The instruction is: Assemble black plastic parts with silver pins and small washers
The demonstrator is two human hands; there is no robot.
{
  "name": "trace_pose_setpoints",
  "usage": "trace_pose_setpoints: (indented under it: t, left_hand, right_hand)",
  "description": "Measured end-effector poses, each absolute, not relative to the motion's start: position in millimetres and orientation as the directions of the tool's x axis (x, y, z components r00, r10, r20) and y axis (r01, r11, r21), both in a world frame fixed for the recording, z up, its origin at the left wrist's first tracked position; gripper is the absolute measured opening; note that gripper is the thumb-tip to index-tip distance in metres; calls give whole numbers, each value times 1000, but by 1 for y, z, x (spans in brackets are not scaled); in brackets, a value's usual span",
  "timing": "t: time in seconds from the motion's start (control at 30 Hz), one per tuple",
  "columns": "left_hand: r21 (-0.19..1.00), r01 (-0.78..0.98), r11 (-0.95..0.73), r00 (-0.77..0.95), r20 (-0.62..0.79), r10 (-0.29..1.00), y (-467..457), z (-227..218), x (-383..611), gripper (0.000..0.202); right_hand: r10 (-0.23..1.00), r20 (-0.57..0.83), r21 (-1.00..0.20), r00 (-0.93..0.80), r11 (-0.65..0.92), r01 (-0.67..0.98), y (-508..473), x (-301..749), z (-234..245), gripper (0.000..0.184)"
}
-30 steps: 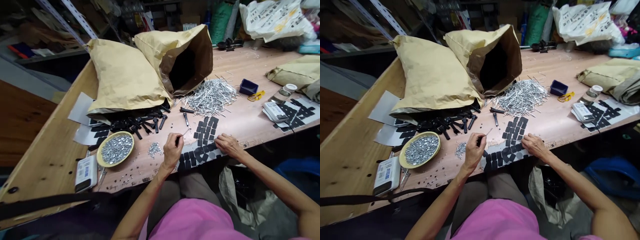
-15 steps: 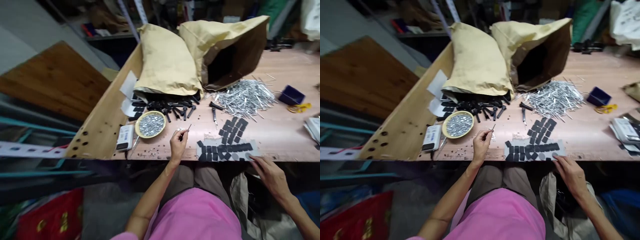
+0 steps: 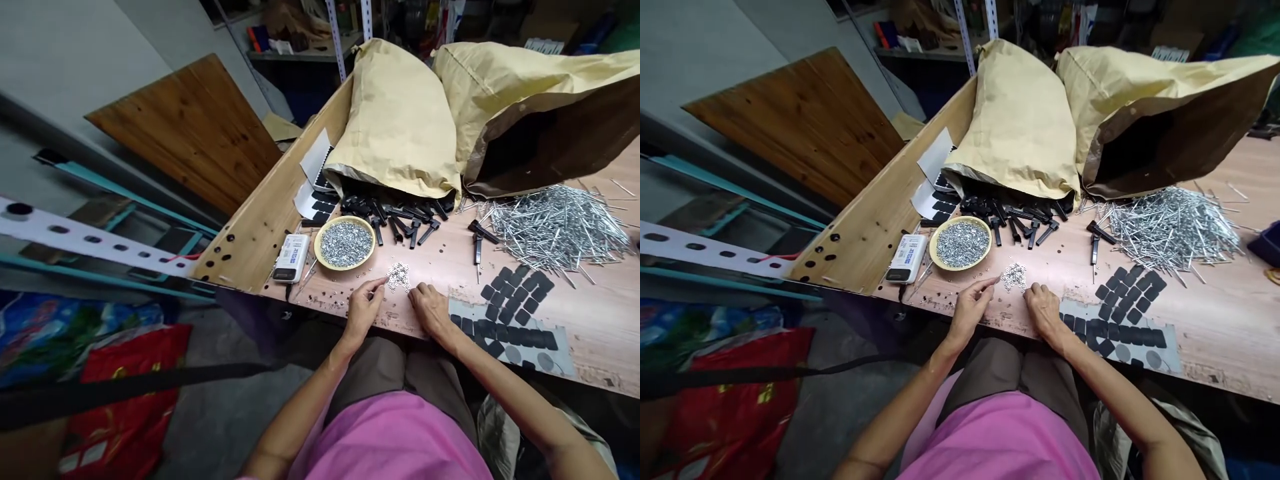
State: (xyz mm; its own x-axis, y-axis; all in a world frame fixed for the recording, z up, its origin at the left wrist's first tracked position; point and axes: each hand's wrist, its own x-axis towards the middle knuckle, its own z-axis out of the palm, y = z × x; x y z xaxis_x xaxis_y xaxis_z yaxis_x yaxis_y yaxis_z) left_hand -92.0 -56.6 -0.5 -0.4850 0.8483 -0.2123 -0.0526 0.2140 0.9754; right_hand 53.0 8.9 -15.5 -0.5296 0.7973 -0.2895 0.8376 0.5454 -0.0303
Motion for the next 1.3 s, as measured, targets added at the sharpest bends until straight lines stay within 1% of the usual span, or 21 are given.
trace_pose_setpoints:
  t: [0.07, 0.13, 0.2, 0.3, 0.37, 0.4, 0.43, 0.47, 0.5, 0.53, 0.57, 0.6, 0.63, 0.67, 0.7, 0.73, 0.8, 0.93, 1.13, 1.2, 1.3]
  left_hand:
    - [933, -203, 297, -393, -355, 848, -56, -2, -90, 27]
    - [890, -318, 327, -333, -428, 840, -55, -2, -89, 31]
    - [867, -383, 318, -323, -448, 833, -54, -1, -89, 34]
    - [856, -412, 311, -336, -460, 822, -53, 0, -90, 36]
    - [841, -425, 334, -324, -486, 811, -52, 1, -90, 37]
    - [830, -433, 352, -310, -504, 806, -52, 0, -90, 38]
    - [818, -441, 368, -293, -519, 803, -52, -1, -89, 39]
    - [808, -449, 382, -271, -531, 803, -52, -2, -88, 41]
    - [798, -456, 395, -244, -539, 806, -52, -3, -86, 43]
    - [788, -462, 408, -213, -545, 811, -51, -4, -84, 45]
    - [778, -467, 420, -180, -548, 816, -51, -5, -81, 47]
    - [770, -470, 431, -149, -550, 821, -51, -5, -78, 49]
    - [764, -471, 441, -120, -551, 826, -50, -6, -75, 51]
    - [760, -468, 451, -96, -551, 829, -50, -6, -71, 52]
    - [760, -463, 457, -77, -548, 833, -49, -6, -68, 53]
    - [762, -457, 459, -63, -542, 838, -49, -7, -65, 54]
    - [771, -447, 453, -49, -527, 848, -48, -7, -59, 57]
    - [794, -439, 420, -53, -489, 870, -46, -7, -52, 59]
    - [796, -445, 409, -62, -483, 873, -45, -6, -50, 63]
    - [796, -429, 428, -33, -487, 873, -46, -4, -51, 63]
    - [813, -368, 452, 31, -475, 879, -47, 0, -56, 54]
  right_hand:
    - [792, -316, -10, -522, 547, 837, 6, 51, -13, 28]
    - [807, -325, -16, -493, 516, 856, 5, 49, -11, 27]
    - [822, -320, -35, -472, 487, 872, 5, 48, -11, 28]
    - [818, -312, -57, -483, 491, 869, 7, 46, -16, 25]
    - [821, -278, -106, -498, 490, 866, 9, 48, -22, 24]
    - [830, -244, -159, -501, 475, 865, 10, 49, -25, 23]
    - [844, -201, -244, -498, 449, 860, 12, 52, -28, 22]
    - [862, -160, -362, -481, 402, 841, 14, 55, -30, 20]
    - [881, -139, -505, -451, 329, 798, 17, 58, -32, 18]
    - [898, -150, -655, -413, 223, 722, 19, 62, -33, 18]
    - [907, -189, -785, -377, 91, 613, 22, 66, -33, 22]
    - [903, -245, -875, -352, -49, 482, 24, 69, -32, 29]
    - [891, -303, -918, -339, -178, 353, 25, 71, -31, 36]
    - [874, -351, -929, -335, -281, 241, 25, 73, -28, 41]
    - [862, -381, -924, -334, -349, 153, 25, 75, -26, 45]
    - [856, -397, -916, -330, -390, 91, 24, 75, -23, 46]
    - [854, -410, -905, -320, -424, 28, 21, 76, -18, 46]
    - [883, -379, -920, -279, -392, 11, 13, 75, -11, 42]
    - [925, -261, -964, -277, -263, 31, 8, 79, -5, 39]
    - [920, -239, -971, -311, -233, 58, 11, 84, -3, 37]
    - [859, -283, -958, -425, -268, 97, 20, 95, 1, 35]
